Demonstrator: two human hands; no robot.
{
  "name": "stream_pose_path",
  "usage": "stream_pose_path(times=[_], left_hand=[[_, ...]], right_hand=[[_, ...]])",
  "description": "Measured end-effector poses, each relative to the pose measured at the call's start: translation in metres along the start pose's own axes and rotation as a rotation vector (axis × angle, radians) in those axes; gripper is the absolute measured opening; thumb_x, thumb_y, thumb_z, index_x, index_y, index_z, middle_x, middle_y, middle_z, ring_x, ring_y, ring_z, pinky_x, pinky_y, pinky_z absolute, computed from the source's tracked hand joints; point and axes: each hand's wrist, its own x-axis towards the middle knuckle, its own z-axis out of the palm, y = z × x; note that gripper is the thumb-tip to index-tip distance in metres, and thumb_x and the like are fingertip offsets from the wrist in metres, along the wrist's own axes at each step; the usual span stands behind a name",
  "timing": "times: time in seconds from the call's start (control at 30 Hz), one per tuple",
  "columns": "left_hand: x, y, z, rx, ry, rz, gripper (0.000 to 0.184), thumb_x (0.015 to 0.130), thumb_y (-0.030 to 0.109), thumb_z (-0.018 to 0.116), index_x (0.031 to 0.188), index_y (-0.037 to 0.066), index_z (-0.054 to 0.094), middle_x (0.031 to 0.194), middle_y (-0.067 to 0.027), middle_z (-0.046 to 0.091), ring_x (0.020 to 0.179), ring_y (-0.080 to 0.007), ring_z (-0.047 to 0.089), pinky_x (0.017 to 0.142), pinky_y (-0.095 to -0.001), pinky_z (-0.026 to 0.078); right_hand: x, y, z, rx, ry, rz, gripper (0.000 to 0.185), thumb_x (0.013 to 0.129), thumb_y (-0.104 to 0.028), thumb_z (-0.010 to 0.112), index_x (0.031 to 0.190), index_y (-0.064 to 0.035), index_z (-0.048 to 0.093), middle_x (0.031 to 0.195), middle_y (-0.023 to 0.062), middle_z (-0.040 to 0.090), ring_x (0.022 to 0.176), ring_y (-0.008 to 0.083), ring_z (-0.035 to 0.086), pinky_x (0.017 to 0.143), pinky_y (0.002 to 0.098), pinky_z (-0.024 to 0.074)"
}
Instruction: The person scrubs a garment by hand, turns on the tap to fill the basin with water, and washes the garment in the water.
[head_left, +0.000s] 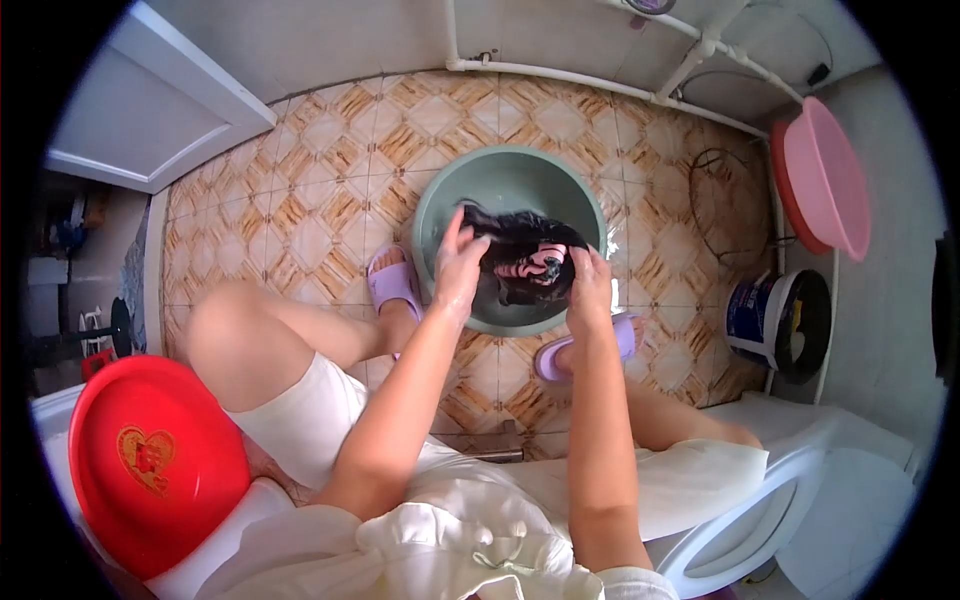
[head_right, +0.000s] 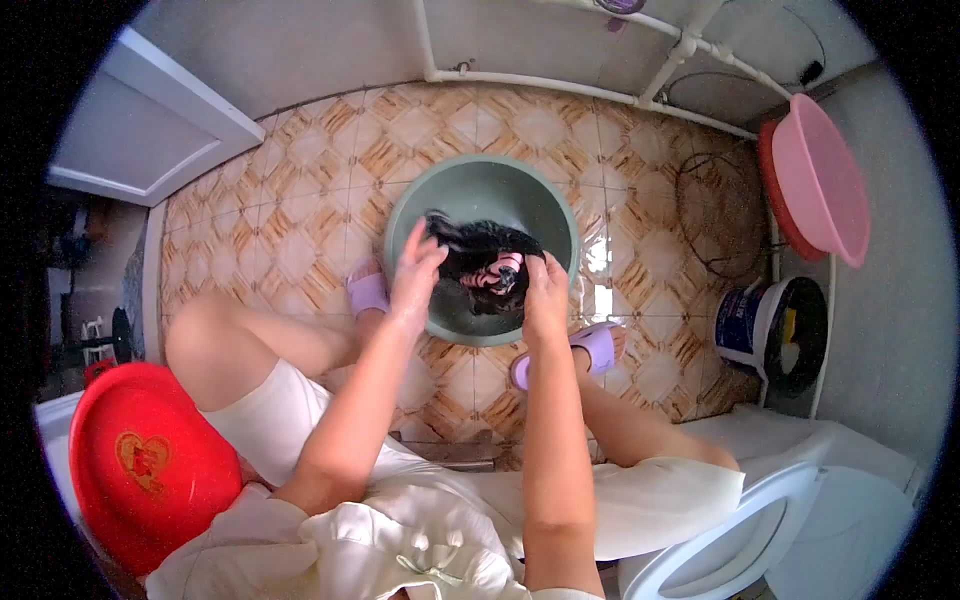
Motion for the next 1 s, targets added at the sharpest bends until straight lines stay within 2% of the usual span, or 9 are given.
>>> stream_pose_path(times=[0.1,0.3,0.4,0.43,0.5,0.63,0.73,0.9,1.0], left_hand=[[-0.021,-0.001,-0.001,-0.428,-0.034,-0.977,0.041,0.085,0.032,0.057,0.118,0.009,0.048,0.116,-0.0115,0.053,0.104,-0.0306,0.053,0.085,-0.0526,0.043],[-0.039,-0.129,-0.002,-0.894,-0.014,-0.714,0.023,0.089,0.033,0.052,0.093,0.012,0.059,0.078,-0.0024,0.06,0.066,-0.0167,0.057,0.06,-0.0278,0.049],[-0.028,-0.105,-0.005,-0.793,-0.123,-0.786,0.025,0.092,0.028,0.043,0.095,0.007,0.057,0.077,-0.0051,0.062,0.071,-0.016,0.059,0.056,-0.0263,0.05],[-0.018,-0.133,-0.017,-1.298,-0.584,-0.783,0.02,0.088,0.023,0.047,0.089,0.005,0.056,0.073,-0.0048,0.058,0.058,-0.0144,0.055,0.047,-0.0251,0.046],[-0.031,-0.042,0.021,-0.677,0.025,-0.706,0.016,0.085,0.021,0.05,0.083,0.005,0.054,0.068,-0.0032,0.055,0.051,-0.0133,0.051,0.042,-0.0263,0.043],[-0.008,-0.075,-0.021,-0.936,-0.35,-0.865,0.021,0.084,0.027,0.053,0.071,0.01,0.053,0.064,-0.0024,0.053,0.056,-0.0152,0.053,0.053,-0.0254,0.046],[-0.01,-0.029,-0.013,-1.015,-0.502,-0.918,0.027,0.085,0.036,0.054,0.071,0.014,0.056,0.06,0.0002,0.054,0.054,-0.0142,0.052,0.05,-0.0283,0.045],[-0.024,-0.048,0.01,-0.872,-0.149,-0.889,0.026,0.088,0.033,0.05,0.086,0.01,0.062,0.08,-0.0038,0.065,0.067,-0.0192,0.061,0.065,-0.0315,0.051],[-0.019,-0.035,0.011,-0.897,-0.028,-0.906,0.029,0.087,0.037,0.05,0.087,0.01,0.062,0.079,-0.0034,0.065,0.07,-0.0172,0.062,0.067,-0.0307,0.051]], right_hand=[[-0.001,0.017,0.008,0.107,0.078,0.101,0.02,0.088,-0.022,0.052,0.088,-0.0023,0.056,0.084,0.0064,0.059,0.076,0.0158,0.058,0.069,0.0284,0.0477],[-0.068,0.064,0.074,-0.603,0.012,-0.229,0.038,0.086,-0.03,0.058,0.067,0.0037,0.059,0.057,0.0078,0.057,0.051,0.0153,0.052,0.052,0.0328,0.0433],[-0.034,0.056,0.058,-0.977,0.206,-0.323,0.04,0.081,-0.03,0.058,0.06,0.003,0.059,0.057,0.0231,0.057,0.057,0.0385,0.059,0.059,0.0448,0.0461],[-0.012,0.062,0.04,-0.891,0.25,-0.132,0.038,0.081,-0.029,0.057,0.059,0.0023,0.06,0.056,0.021,0.059,0.055,0.0382,0.059,0.057,0.045,0.0466],[0.005,0.051,0.026,-1.085,0.512,-0.294,0.027,0.08,-0.024,0.056,0.077,0.0024,0.061,0.077,0.0199,0.063,0.069,0.0357,0.061,0.064,0.0435,0.047],[-0.023,0.051,0.045,-0.932,0.308,-0.648,0.027,0.084,-0.019,0.054,0.104,-0.0031,0.046,0.083,0.0188,0.06,0.077,0.0382,0.059,0.071,0.042,0.0449],[-0.062,0.033,0.083,-0.939,0.227,-0.314,0.023,0.082,-0.028,0.059,0.088,-0.005,0.057,0.081,0.0216,0.062,0.078,0.0389,0.061,0.069,0.0434,0.0458],[0.007,0.044,0.04,-0.989,0.421,-0.031,0.029,0.084,-0.03,0.057,0.086,-0.0011,0.059,0.079,0.0208,0.064,0.077,0.0336,0.063,0.069,0.0376,0.0467],[-0.001,0.062,0.035,-0.601,0.185,-0.391,0.022,0.082,-0.018,0.058,0.095,0.0001,0.055,0.079,0.0157,0.06,0.074,0.0319,0.059,0.069,0.0404,0.0451]])
